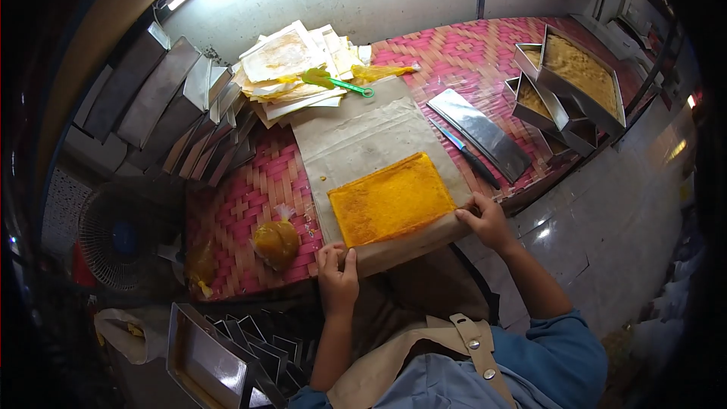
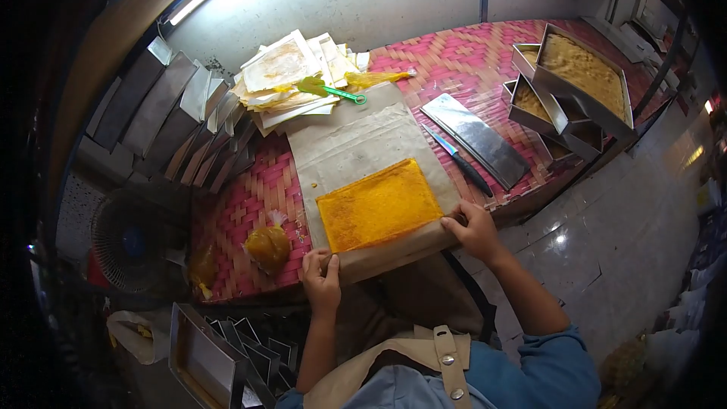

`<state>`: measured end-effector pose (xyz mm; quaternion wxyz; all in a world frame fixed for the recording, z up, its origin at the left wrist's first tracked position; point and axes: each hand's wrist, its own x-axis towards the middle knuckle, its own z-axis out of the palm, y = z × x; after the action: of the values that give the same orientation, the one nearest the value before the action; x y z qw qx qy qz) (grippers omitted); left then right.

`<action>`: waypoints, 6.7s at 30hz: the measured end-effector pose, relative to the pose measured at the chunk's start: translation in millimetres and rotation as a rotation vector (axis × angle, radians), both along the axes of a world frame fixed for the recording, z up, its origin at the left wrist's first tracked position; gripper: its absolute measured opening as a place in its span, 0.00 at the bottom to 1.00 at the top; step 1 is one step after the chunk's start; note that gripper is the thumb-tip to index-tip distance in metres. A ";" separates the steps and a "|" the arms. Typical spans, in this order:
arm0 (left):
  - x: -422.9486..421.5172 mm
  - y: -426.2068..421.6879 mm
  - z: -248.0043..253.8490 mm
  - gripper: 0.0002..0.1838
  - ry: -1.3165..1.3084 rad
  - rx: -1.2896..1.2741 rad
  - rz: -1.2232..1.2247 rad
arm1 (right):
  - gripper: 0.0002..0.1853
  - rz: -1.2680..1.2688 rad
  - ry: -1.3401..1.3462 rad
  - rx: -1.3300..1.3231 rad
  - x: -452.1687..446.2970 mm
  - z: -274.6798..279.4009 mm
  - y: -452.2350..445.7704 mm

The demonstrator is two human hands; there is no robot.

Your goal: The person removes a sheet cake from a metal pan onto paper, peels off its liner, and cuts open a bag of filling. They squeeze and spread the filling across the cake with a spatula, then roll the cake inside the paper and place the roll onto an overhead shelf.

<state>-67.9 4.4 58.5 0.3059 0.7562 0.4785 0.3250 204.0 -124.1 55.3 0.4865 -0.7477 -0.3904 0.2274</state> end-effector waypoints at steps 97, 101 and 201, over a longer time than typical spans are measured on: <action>-5.1 16.3 5.9 0.46 0.397 0.587 -0.119 | 0.17 0.002 -0.601 -0.505 144.5 44.9 51.5; -52.3 25.8 -2.5 0.22 -0.525 -0.851 -0.306 | 0.11 -0.108 -0.385 -0.045 142.1 63.8 29.6; 87.5 -19.2 -80.7 0.25 0.614 0.715 -0.493 | 0.03 0.637 -1.437 0.301 -32.3 2.0 132.4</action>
<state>19.5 -14.8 -22.2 -0.0581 0.9636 0.2135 0.1499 171.7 8.3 57.3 0.1233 -0.4903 -0.8296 -0.2373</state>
